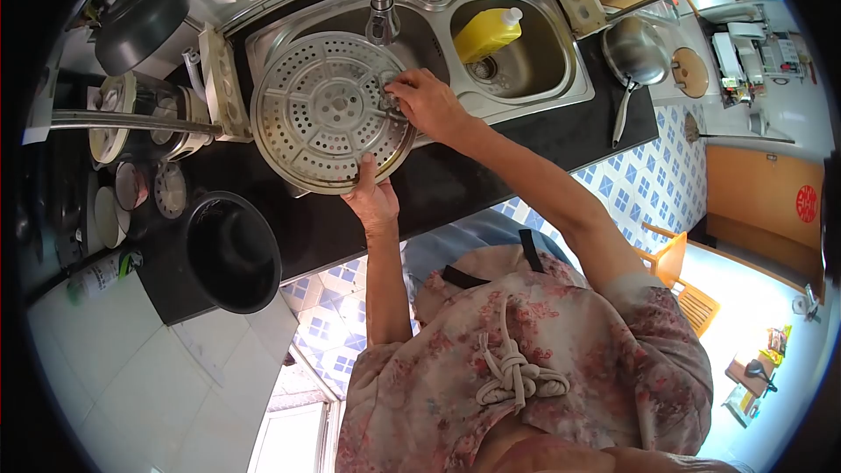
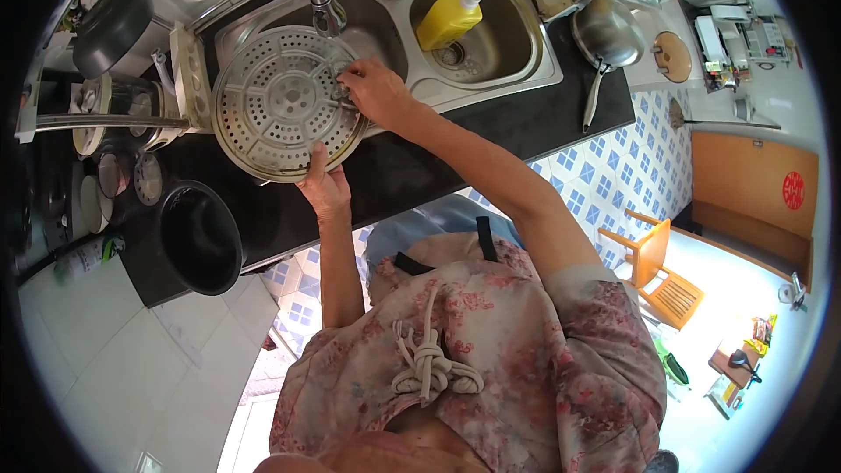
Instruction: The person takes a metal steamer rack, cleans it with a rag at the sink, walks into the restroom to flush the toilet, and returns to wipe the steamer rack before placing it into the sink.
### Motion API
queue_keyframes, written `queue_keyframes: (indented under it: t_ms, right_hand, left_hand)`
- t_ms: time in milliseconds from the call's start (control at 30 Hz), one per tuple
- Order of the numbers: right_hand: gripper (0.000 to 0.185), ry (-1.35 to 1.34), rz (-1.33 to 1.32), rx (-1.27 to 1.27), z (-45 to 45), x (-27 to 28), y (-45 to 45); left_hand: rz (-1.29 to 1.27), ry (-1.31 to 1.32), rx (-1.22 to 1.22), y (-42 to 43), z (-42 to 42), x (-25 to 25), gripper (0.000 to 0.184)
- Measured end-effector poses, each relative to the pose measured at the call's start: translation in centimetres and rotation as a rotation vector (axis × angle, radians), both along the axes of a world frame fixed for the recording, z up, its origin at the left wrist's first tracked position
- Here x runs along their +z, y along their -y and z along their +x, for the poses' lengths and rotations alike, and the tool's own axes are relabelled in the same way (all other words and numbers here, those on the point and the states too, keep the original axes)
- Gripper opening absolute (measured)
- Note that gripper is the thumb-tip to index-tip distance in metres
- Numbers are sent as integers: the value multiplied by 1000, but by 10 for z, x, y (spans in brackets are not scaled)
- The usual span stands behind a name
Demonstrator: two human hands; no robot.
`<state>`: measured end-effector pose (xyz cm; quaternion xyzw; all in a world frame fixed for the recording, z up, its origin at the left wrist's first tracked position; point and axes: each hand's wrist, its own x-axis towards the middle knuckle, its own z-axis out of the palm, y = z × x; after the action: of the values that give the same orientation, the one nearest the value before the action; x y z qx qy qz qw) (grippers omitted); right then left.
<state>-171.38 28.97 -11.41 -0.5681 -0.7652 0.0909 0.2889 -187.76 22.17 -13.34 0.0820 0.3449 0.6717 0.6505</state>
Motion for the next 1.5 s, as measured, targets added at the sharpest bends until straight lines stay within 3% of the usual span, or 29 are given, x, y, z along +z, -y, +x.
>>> queue_keyframes:
  t_ms: [500,700,833,1100,1300,1500]
  right_hand:
    - [29,94,7,240,-7,14,25]
    - [29,114,33,132,16,14,-16]
    - [28,37,68,246,2,12,9]
    - [33,63,54,98,15,13,-5]
    - [38,-15,-13,308,-16,29,42]
    - [37,6,107,450,-36,40,9]
  left_hand:
    - [-38,9,-9,-3,-12,-11,56]
    - [38,-18,-12,-5,-7,-5,58]
    - [47,-16,2,-7,-9,-5,59]
    - [69,15,-62,-12,-7,-1,55]
    - [69,-5,-322,-11,-19,-11,52]
    - [93,-72,-462,-7,-11,-7,51]
